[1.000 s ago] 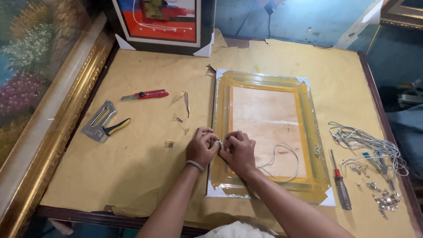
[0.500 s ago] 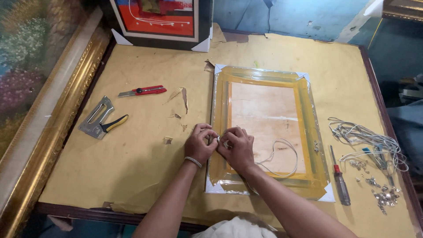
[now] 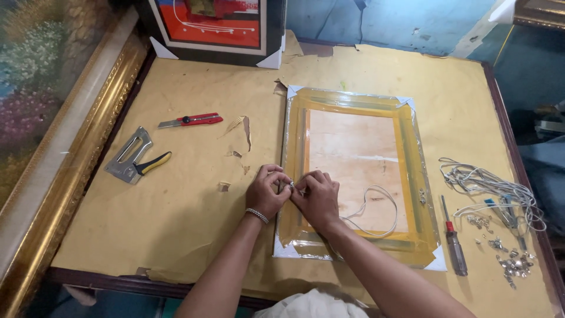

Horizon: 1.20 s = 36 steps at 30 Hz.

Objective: Installing a hanging wire on the back of a picture frame by measuring, cutting, and threading it through eyelets.

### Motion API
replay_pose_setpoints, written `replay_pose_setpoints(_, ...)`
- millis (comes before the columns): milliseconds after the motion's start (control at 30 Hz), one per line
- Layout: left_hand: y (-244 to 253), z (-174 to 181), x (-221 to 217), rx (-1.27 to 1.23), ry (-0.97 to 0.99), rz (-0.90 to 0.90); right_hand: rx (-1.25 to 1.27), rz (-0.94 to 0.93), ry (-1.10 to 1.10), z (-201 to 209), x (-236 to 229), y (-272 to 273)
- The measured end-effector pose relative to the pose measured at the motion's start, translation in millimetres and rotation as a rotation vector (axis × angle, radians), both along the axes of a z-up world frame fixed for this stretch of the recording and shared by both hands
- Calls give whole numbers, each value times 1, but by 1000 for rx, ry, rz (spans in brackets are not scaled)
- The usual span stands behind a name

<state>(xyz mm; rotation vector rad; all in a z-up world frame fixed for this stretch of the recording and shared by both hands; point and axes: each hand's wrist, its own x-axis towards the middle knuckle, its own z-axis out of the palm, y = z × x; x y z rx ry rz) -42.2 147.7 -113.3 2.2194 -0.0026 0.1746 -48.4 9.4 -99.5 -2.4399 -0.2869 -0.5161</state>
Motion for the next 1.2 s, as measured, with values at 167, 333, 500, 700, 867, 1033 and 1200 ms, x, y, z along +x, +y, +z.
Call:
replay_pose_setpoints(167, 1, -4, 1, -8, 7, -3, 34, -7, 2, -3, 1, 0)
replay_pose_setpoints(333, 0, 1, 2, -5, 26, 1, 5, -22, -10, -8, 3, -2)
replay_pose_setpoints(500, 1, 1, 1, -7, 28, 1, -9, -38, -16, -8, 2, -1)
replay_pose_setpoints(700, 0, 0, 1, -23, 18, 13, 5, -2, 42, -8, 2, -4)
replay_pose_setpoints(867, -1, 3, 0, -20, 14, 19, 124, 21, 8, 1, 1, -6)
replay_pose_setpoints(1033, -1, 2, 0, -17, 13, 16, 91, 54, -54, -9, 6, -9)
replay_pose_setpoints(1200, 0, 4, 0, -29, 7, 12, 163, 124, -103, -16, 9, -10)
